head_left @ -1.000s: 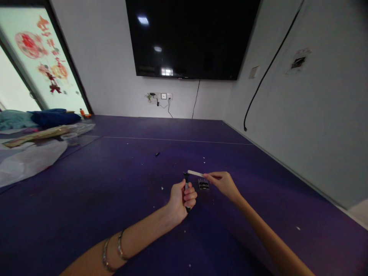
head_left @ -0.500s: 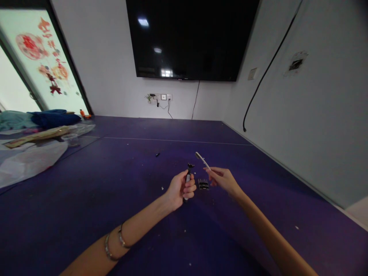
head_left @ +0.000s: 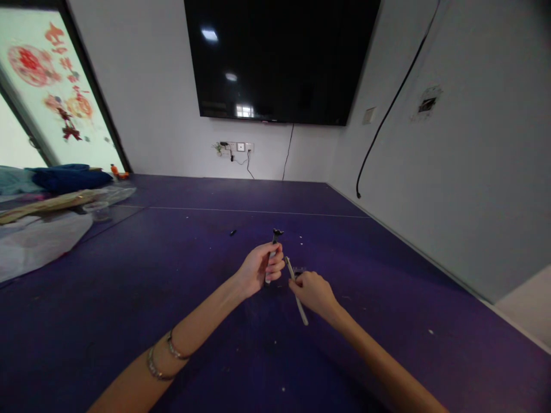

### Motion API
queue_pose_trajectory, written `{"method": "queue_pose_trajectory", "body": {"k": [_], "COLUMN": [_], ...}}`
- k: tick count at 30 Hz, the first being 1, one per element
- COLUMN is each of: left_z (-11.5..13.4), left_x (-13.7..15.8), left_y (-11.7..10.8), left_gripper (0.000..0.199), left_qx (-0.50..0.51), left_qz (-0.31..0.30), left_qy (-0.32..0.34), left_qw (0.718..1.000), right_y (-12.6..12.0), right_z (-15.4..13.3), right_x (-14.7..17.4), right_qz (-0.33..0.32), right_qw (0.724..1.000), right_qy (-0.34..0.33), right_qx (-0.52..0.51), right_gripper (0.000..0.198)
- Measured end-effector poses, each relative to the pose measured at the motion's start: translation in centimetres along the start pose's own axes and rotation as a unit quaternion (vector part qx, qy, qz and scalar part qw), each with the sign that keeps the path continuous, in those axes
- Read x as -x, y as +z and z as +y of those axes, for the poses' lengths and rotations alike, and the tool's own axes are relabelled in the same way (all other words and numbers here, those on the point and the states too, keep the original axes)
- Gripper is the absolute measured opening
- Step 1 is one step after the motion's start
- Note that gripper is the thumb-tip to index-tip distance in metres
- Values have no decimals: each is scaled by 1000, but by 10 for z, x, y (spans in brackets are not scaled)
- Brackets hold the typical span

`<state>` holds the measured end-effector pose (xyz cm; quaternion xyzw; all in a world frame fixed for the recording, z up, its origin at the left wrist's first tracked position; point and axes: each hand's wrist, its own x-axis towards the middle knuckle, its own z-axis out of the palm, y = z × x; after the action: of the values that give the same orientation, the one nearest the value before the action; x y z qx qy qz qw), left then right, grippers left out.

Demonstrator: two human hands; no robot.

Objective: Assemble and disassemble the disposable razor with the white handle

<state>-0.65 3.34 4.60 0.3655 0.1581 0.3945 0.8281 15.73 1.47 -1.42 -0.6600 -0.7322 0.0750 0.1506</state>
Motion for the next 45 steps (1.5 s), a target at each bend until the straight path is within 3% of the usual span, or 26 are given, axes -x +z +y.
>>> {"method": "queue_pose_trajectory", "body": {"k": [4,16,21,25,29,35,45], "left_z": [0,0,0,-2,-8,-19,-37], "left_x": [-2,-3,-4,-5,-10,-18,-23], "left_y": [-2,-3,-4,-7,-17,-37,-53], "left_gripper": [11,11,12,13,14,24,30], "left_qx": [-5,-17,-30,-72,-130,-229,-254], "left_qz": [4,2,0,9,18,31,1], "left_qy": [-1,0,0,18,44,64,29], "left_qw": [1000,1000,1000,997,990,971,967], "right_y": [13,25,12,-12,-22,-4,4], "right_z": [-8,-10,-6,14,41,63,64], "right_x": [5,7,3,-16,-36,-45,-45], "right_qz": [-34,-30,-22,-1,7,-33,-57], "right_qw": [998,997,998,999,999,990,988], "right_qy": [14,7,4,14,-44,-134,-140], "right_qx": [52,76,66,40,6,-40,-23], "right_gripper": [36,36,46,35,23,27,25]}}
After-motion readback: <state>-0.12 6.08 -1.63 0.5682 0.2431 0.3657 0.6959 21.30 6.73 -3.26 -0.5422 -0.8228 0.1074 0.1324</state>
